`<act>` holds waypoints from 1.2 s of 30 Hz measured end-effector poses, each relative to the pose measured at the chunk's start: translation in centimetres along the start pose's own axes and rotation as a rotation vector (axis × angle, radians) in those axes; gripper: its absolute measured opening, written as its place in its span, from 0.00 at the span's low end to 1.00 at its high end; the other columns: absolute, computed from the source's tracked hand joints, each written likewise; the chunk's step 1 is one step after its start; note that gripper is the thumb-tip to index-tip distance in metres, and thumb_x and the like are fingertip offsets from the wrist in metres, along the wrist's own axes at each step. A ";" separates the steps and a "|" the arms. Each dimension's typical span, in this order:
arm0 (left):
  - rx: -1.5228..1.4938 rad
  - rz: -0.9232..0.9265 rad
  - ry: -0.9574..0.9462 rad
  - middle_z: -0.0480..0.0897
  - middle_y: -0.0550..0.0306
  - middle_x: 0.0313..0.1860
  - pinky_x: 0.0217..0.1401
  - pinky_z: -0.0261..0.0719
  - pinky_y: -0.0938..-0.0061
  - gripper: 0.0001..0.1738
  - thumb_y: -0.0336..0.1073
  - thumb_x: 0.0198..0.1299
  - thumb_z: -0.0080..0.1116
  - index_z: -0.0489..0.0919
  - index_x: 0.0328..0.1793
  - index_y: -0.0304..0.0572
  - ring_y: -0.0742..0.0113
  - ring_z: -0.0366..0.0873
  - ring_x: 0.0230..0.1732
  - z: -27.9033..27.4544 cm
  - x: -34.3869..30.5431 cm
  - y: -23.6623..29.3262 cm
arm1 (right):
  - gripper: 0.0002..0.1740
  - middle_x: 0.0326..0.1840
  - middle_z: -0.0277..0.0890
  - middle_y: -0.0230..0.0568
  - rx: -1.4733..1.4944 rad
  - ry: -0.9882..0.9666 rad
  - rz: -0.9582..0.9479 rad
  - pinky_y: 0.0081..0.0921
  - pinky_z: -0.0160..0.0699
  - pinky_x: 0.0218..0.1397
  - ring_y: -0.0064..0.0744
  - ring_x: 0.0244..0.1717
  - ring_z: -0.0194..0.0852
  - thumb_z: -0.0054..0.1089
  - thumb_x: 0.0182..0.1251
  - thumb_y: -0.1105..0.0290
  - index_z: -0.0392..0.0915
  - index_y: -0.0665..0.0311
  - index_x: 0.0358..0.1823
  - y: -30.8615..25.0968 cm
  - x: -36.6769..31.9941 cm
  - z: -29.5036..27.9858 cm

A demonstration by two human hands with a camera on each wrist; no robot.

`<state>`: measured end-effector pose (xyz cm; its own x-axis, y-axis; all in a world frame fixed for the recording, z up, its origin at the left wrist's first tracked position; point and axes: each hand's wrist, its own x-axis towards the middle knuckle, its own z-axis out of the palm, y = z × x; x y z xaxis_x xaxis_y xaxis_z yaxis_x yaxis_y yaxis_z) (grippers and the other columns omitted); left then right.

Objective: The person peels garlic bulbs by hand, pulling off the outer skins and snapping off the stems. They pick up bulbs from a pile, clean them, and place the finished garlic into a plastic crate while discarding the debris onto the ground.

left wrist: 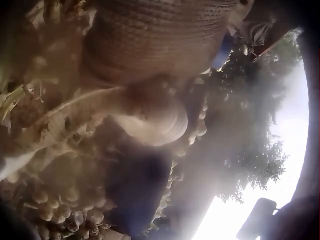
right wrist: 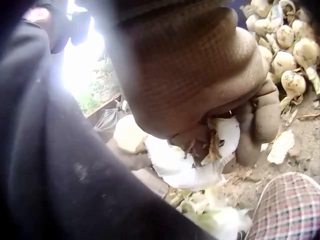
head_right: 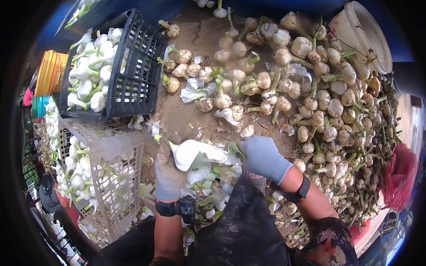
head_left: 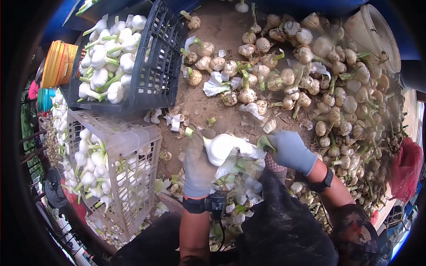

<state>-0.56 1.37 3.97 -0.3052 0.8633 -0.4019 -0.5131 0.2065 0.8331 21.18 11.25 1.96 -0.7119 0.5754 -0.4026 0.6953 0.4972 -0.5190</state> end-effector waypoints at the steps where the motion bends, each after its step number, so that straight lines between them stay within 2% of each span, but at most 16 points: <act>1: -0.445 -0.023 0.108 0.77 0.45 0.58 0.68 0.66 0.60 0.21 0.52 0.70 0.45 0.74 0.49 0.40 0.54 0.71 0.63 -0.2 -0.5 0.6 | 0.09 0.30 0.78 0.44 -0.089 -0.238 -0.131 0.43 0.77 0.35 0.48 0.35 0.80 0.56 0.52 0.68 0.79 0.57 0.35 -0.6 -1.2 0.5; 2: -0.576 -0.149 0.172 0.74 0.48 0.63 0.74 0.55 0.50 0.23 0.52 0.70 0.45 0.75 0.55 0.41 0.48 0.62 0.70 -2.2 -0.3 2.6 | 0.09 0.30 0.78 0.44 -0.089 -0.240 -0.140 0.43 0.77 0.35 0.48 0.35 0.80 0.56 0.52 0.68 0.79 0.57 0.35 -0.9 -2.0 0.8; 4: -0.655 0.268 0.085 0.74 0.52 0.64 0.74 0.54 0.42 0.28 0.55 0.68 0.45 0.72 0.62 0.42 0.46 0.61 0.71 -4.0 -0.2 5.4 | 0.10 0.31 0.79 0.43 -0.156 -0.615 -0.131 0.42 0.77 0.35 0.46 0.36 0.81 0.55 0.52 0.68 0.80 0.58 0.35 -0.9 -2.6 0.9; 6: -0.141 0.544 0.253 0.72 0.46 0.63 0.71 0.65 0.49 0.28 0.51 0.70 0.46 0.69 0.63 0.33 0.49 0.69 0.65 -4.8 -2.6 9.8 | 0.11 0.30 0.79 0.43 -0.140 -0.549 -0.174 0.41 0.77 0.35 0.46 0.36 0.81 0.55 0.52 0.68 0.81 0.57 0.37 -1.2 -2.0 0.8; 9: 1.051 0.929 0.889 0.75 0.46 0.59 0.56 0.78 0.70 0.23 0.41 0.71 0.44 0.72 0.61 0.27 0.63 0.77 0.56 -8.4 -5.0 17.5 | 0.22 0.36 0.78 0.44 -0.088 -0.212 -0.212 0.40 0.77 0.36 0.46 0.38 0.80 0.57 0.50 0.70 0.75 0.58 0.50 -2.1 -0.9 1.8; 11: 1.587 0.678 1.207 0.75 0.45 0.59 0.61 0.73 0.70 0.21 0.36 0.66 0.54 0.73 0.61 0.28 0.62 0.74 0.58 -12.1 -6.7 21.6 | 0.32 0.42 0.76 0.48 0.011 0.034 -0.148 0.42 0.77 0.38 0.49 0.40 0.78 0.59 0.50 0.72 0.65 0.63 0.61 -1.8 1.2 4.6; 13: 1.892 0.787 1.352 0.73 0.43 0.61 0.68 0.64 0.67 0.25 0.31 0.61 0.59 0.69 0.63 0.28 0.58 0.70 0.63 -8.4 -7.3 21.9 | 0.33 0.41 0.75 0.53 0.166 -0.125 -0.068 0.45 0.77 0.42 0.53 0.42 0.78 0.59 0.52 0.71 0.63 0.67 0.63 -2.9 2.3 7.7; 15: 1.504 1.113 0.777 0.75 0.46 0.58 0.64 0.69 0.70 0.23 0.30 0.61 0.60 0.72 0.61 0.30 0.59 0.72 0.60 -4.6 -6.5 17.3 | 0.34 0.41 0.75 0.58 0.334 -0.390 -0.270 0.47 0.76 0.46 0.58 0.45 0.77 0.60 0.53 0.69 0.60 0.70 0.62 -4.4 1.5 10.5; 16: 1.265 0.930 0.516 0.75 0.47 0.58 0.64 0.68 0.69 0.24 0.26 0.57 0.61 0.72 0.61 0.31 0.60 0.72 0.60 -2.8 -5.9 13.5 | 0.31 0.45 0.74 0.60 0.530 -0.607 -0.218 0.47 0.75 0.49 0.62 0.48 0.75 0.60 0.53 0.68 0.64 0.71 0.59 -4.6 2.0 10.2; 18: 1.433 0.360 -0.072 0.71 0.45 0.62 0.66 0.65 0.62 0.34 0.38 0.50 0.67 0.69 0.64 0.37 0.49 0.67 0.64 0.1 -5.3 5.9 | 0.29 0.46 0.73 0.59 0.545 -0.506 -0.253 0.47 0.76 0.49 0.61 0.47 0.76 0.61 0.53 0.67 0.66 0.71 0.57 -3.4 1.9 11.3; 20: 1.662 0.174 -0.443 0.60 0.49 0.71 0.69 0.53 0.43 0.43 0.51 0.44 0.70 0.68 0.67 0.45 0.37 0.51 0.71 1.0 -6.0 -2.7 | 0.26 0.48 0.73 0.58 0.335 -0.382 -0.232 0.45 0.76 0.48 0.58 0.47 0.76 0.60 0.54 0.68 0.69 0.67 0.56 -1.2 2.3 7.6; 24: 2.005 0.146 -0.625 0.62 0.48 0.71 0.58 0.63 0.32 0.29 0.40 0.55 0.55 0.71 0.66 0.59 0.33 0.60 0.66 -2.0 -10.8 -10.3 | 0.19 0.44 0.73 0.50 0.133 -0.097 -0.175 0.44 0.78 0.43 0.53 0.44 0.77 0.57 0.54 0.72 0.75 0.60 0.50 1.0 -1.1 2.1; 27: 1.761 -0.254 -1.098 0.72 0.50 0.64 0.53 0.68 0.36 0.15 0.40 0.56 0.53 0.81 0.50 0.59 0.36 0.63 0.66 -10.0 -19.5 -11.7 | 0.17 0.39 0.74 0.44 0.052 0.197 0.026 0.44 0.78 0.39 0.49 0.40 0.78 0.56 0.58 0.69 0.75 0.56 0.51 3.9 -2.6 -5.4; 28: 1.791 -0.188 -1.207 0.75 0.49 0.60 0.50 0.73 0.44 0.15 0.44 0.57 0.56 0.81 0.51 0.58 0.42 0.70 0.61 -13.5 -23.1 -11.1 | 0.16 0.40 0.75 0.45 -0.009 0.359 0.087 0.43 0.78 0.38 0.50 0.40 0.77 0.56 0.59 0.69 0.76 0.55 0.50 5.8 -2.4 -7.7; 31: 1.704 -0.272 -1.230 0.75 0.48 0.59 0.50 0.73 0.46 0.16 0.44 0.56 0.56 0.81 0.51 0.58 0.43 0.71 0.60 -13.2 -22.3 -10.1 | 0.16 0.42 0.77 0.47 -0.236 0.761 0.198 0.43 0.77 0.41 0.49 0.41 0.77 0.55 0.59 0.71 0.76 0.57 0.51 10.4 -0.9 -14.9; 36: 1.438 -0.489 -1.274 0.76 0.45 0.58 0.50 0.74 0.51 0.18 0.47 0.56 0.58 0.80 0.52 0.57 0.44 0.73 0.57 -11.7 -19.7 -9.2 | 0.16 0.44 0.79 0.45 -0.772 0.656 0.209 0.39 0.78 0.43 0.46 0.42 0.80 0.59 0.58 0.68 0.79 0.56 0.49 14.2 6.7 -15.4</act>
<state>0.77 -22.89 -0.21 0.6198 0.2649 -0.7387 0.7500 0.0769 0.6569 27.80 32.14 3.53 -0.5367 0.8240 0.1815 0.8376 0.4944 0.2325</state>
